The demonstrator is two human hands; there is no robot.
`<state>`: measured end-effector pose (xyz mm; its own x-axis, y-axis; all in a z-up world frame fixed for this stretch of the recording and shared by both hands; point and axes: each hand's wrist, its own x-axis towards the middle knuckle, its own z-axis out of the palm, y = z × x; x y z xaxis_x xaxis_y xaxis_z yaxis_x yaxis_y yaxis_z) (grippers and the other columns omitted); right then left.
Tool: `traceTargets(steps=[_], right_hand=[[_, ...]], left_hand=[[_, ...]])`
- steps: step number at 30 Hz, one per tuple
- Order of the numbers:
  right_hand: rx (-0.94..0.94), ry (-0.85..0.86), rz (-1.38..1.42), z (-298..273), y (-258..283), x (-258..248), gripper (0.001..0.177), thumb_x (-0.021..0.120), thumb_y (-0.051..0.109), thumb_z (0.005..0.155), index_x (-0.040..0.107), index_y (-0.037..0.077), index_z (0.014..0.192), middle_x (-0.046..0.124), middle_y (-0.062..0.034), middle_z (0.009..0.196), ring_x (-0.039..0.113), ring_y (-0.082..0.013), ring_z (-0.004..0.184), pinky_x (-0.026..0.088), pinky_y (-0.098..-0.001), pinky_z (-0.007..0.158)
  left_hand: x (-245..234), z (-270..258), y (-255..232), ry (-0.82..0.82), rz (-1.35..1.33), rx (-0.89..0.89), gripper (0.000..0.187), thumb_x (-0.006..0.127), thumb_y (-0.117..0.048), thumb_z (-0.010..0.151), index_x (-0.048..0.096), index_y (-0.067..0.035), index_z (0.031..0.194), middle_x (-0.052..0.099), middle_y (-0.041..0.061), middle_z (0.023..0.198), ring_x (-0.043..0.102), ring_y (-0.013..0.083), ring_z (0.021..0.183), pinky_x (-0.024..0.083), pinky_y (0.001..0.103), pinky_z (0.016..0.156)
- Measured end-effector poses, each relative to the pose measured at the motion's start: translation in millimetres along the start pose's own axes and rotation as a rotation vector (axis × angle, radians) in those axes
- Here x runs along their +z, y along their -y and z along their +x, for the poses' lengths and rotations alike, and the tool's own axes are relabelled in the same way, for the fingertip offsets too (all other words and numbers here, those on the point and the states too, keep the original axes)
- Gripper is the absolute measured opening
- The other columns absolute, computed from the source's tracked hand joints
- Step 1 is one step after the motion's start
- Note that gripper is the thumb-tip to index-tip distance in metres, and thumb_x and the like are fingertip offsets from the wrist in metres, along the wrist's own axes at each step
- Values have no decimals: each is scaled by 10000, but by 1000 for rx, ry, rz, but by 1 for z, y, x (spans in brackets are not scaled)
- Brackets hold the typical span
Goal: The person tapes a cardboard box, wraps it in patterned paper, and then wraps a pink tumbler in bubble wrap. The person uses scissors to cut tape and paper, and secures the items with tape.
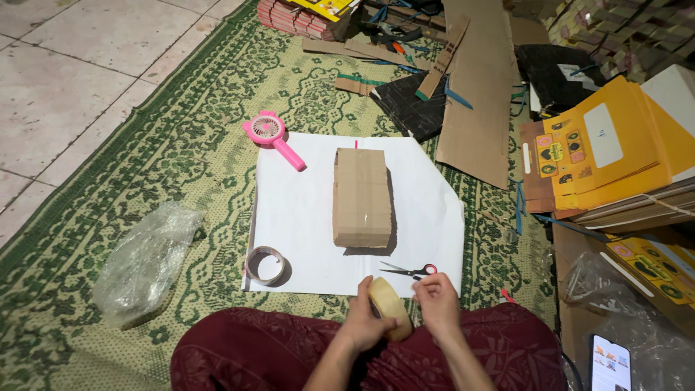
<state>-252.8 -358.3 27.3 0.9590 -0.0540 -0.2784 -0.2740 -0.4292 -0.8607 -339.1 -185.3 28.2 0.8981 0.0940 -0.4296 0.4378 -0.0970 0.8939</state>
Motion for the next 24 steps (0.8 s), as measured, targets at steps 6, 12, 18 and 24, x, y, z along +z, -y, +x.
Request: traceTargets(steps=[6,12,18,24], right_hand=[[-323,463,-245,-35,31,-16,448,719,126,895,620,90,1331,647,-71,1258,692,-201,1070,587,-314,873],[-407,471,-360,-56,57,-18,342,747,161,872,698,41,1189,621,-84,1231,690,-214,1091,635,-327,821],[-332,520,-292,-59,64,-22,436,744,130,849,606,66,1258,607,-115,1172,743,-224,1016,672,-323,758],[-457,545,-616,-57,73,-28,350,803,182,851,600,33,1095,661,-125,1036,741,-278,894,604,-341,754]], left_hand=[[18,0,15,37,-383,-43,1090,756,79,762,97,-152,1599,683,139,1144,713,196,1000,612,325,871],[20,-1,18,13,-382,-25,1056,762,93,790,122,-136,1598,671,120,1039,710,191,916,620,300,787],[21,-6,14,19,-310,-34,1034,771,68,795,155,-144,1598,655,72,1023,707,157,927,628,284,791],[19,-15,5,49,-225,-67,1081,785,55,786,127,-182,1609,659,73,1030,687,164,927,604,287,812]])
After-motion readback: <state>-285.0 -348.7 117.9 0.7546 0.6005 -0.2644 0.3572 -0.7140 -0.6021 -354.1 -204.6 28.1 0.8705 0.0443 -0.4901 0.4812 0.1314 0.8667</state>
